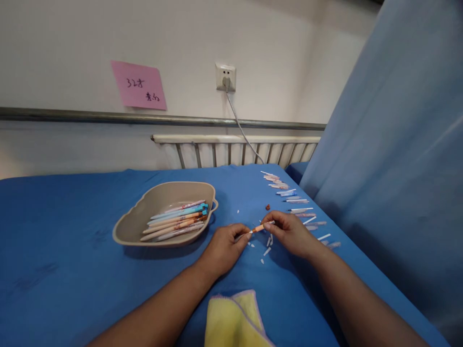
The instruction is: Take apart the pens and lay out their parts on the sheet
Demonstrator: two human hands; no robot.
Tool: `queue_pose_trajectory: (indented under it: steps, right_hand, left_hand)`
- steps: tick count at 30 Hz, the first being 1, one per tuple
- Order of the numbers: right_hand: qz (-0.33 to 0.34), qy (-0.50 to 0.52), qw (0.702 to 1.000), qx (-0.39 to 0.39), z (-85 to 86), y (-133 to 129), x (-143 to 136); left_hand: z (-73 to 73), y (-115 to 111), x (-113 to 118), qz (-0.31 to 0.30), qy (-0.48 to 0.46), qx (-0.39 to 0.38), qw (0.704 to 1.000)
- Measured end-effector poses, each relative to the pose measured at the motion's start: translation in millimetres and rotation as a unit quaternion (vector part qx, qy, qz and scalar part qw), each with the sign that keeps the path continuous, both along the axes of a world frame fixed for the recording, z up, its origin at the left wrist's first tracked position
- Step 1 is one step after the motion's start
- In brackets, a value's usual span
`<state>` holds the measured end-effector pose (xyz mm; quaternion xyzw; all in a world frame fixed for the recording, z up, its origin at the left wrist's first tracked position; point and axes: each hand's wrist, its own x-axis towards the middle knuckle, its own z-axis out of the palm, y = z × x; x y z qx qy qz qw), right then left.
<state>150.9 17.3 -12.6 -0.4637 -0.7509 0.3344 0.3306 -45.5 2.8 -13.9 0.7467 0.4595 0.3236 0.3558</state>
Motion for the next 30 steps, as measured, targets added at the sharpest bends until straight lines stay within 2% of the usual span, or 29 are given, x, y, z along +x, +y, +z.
queue_pose_trajectory:
  steps: [8, 15, 19, 25, 30]
  right_hand:
    - [0.013, -0.002, 1.0, -0.016, -4.4, -0.3, -1.5]
    - [0.024, 0.024, 0.999, -0.037, -6.9, 2.8, 3.8]
    - [0.042, 0.022, 0.998, -0.039, -4.5, -0.8, 2.0]
    - [0.062, 0.016, 0.998, -0.009, 0.4, -7.0, -4.8]
    - [0.049, 0.022, 0.998, 0.025, 1.2, -4.7, -2.9]
  left_hand:
    - [-0.6, -7.1, 0.4, -0.015, -0.048, -0.003, 0.999]
    - [0.5, 2.9, -6.4, -0.001, 0.018, -0.036, 0.999]
    - [2.3, 3.4, -5.8, 0.004, -0.014, -0.072, 0.997]
    - [1.7, 1.4, -2.8, -0.001, -0.066, -0.064, 0.996]
    - [10.9, -2.2, -1.5, -0.039, -0.062, -0.06, 0.996]
